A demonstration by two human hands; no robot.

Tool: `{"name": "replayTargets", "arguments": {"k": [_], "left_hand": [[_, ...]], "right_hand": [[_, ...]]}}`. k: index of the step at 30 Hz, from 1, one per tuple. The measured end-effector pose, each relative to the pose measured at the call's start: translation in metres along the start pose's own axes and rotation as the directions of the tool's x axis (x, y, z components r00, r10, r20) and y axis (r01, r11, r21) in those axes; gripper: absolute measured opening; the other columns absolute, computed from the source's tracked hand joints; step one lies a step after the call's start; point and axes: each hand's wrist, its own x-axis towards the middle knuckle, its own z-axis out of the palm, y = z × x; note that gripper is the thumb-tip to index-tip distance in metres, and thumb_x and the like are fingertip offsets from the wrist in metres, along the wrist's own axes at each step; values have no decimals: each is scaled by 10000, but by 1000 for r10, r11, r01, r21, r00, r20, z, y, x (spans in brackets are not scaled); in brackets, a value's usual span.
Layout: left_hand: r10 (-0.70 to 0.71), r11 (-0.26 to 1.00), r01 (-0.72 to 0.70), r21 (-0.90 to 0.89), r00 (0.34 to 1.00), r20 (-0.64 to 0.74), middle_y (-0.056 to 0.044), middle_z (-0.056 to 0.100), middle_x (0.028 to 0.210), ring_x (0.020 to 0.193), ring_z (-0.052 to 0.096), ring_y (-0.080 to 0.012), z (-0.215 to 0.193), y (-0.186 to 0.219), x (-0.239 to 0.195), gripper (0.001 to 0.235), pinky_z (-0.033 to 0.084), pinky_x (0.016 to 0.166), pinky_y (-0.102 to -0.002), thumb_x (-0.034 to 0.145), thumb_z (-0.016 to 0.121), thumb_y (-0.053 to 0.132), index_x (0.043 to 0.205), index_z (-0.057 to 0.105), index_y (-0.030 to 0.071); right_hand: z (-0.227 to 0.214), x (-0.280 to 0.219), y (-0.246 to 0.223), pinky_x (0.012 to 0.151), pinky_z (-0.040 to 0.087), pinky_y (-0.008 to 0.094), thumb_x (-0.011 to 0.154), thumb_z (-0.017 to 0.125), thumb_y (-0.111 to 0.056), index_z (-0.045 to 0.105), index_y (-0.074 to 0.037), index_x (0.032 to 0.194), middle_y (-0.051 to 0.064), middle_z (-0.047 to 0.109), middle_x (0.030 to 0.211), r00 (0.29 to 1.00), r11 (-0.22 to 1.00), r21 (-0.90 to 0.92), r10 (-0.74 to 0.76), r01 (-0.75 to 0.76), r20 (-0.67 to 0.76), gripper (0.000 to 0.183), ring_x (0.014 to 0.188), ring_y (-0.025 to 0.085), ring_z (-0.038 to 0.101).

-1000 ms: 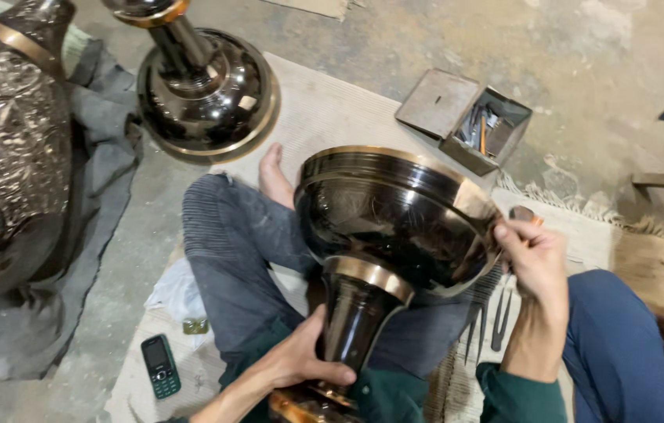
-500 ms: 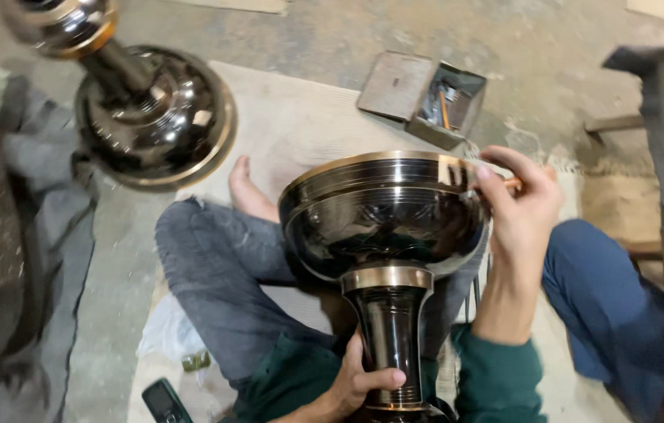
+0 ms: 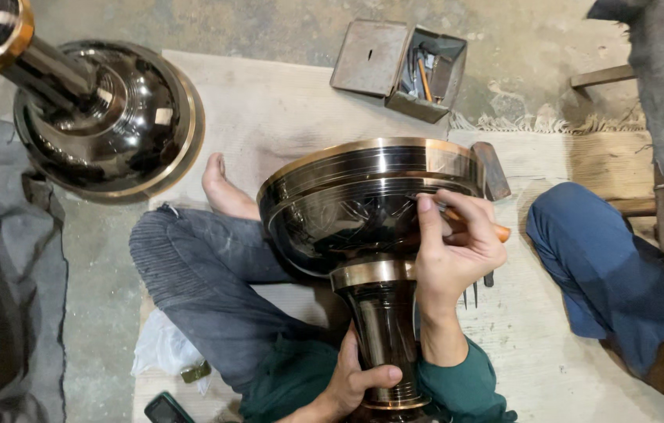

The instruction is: The person sits on the floor and uses a small hand tool to engrave floral patterns onto the surface of a polished metal lamp base. They hold the lamp steady with one hand while carefully carving the design with the other.

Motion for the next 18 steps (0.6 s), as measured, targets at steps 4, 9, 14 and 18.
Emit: {"name": "replayTargets", "arguments": {"k": [4, 9, 14, 18], "left_hand": [[40, 999, -40, 21, 999, 2, -112, 606, 1144, 1066, 608, -225, -1, -1, -1, 968, 513, 957, -374, 581, 831, 321, 1405, 414, 32], [28, 999, -29, 17, 999, 25, -117, 585, 1133, 1053, 607, -227, -1, 3, -2, 974, 527, 935, -385, 587, 835, 351, 1404, 408, 35], [108, 992, -110, 56, 993, 44, -113, 594, 1154, 1065, 607, -221, 0, 5, -2, 970, 518, 956, -370, 605, 847, 372, 1398, 408, 27], [127, 988, -131, 80, 991, 52, -115, 594, 1149, 1057, 608, -222, 1, 7, -3, 971, 519, 952, -373, 615, 851, 387, 1399, 413, 17]], "right_hand": [[1, -1, 4, 631, 398, 164, 930, 815, 81, 717, 19, 996, 16, 638, 1002, 1000, 1000, 18, -12, 13, -11, 134, 733, 21, 522], [3, -2, 5, 651, 429, 183, 940, 814, 87, 722, 11, 948, 36, 667, 1021, 997, 997, 0, -75, 75, -1, 119, 758, 30, 541], [4, 0, 8, 707, 488, 186, 935, 832, 89, 733, 9, 924, 51, 667, 1000, 996, 996, -18, -90, 91, 11, 128, 830, 63, 613], [4, 0, 9, 742, 561, 185, 940, 827, 91, 736, 0, 933, 60, 680, 1012, 995, 995, 19, -98, 97, 25, 129, 907, 98, 687]]}}
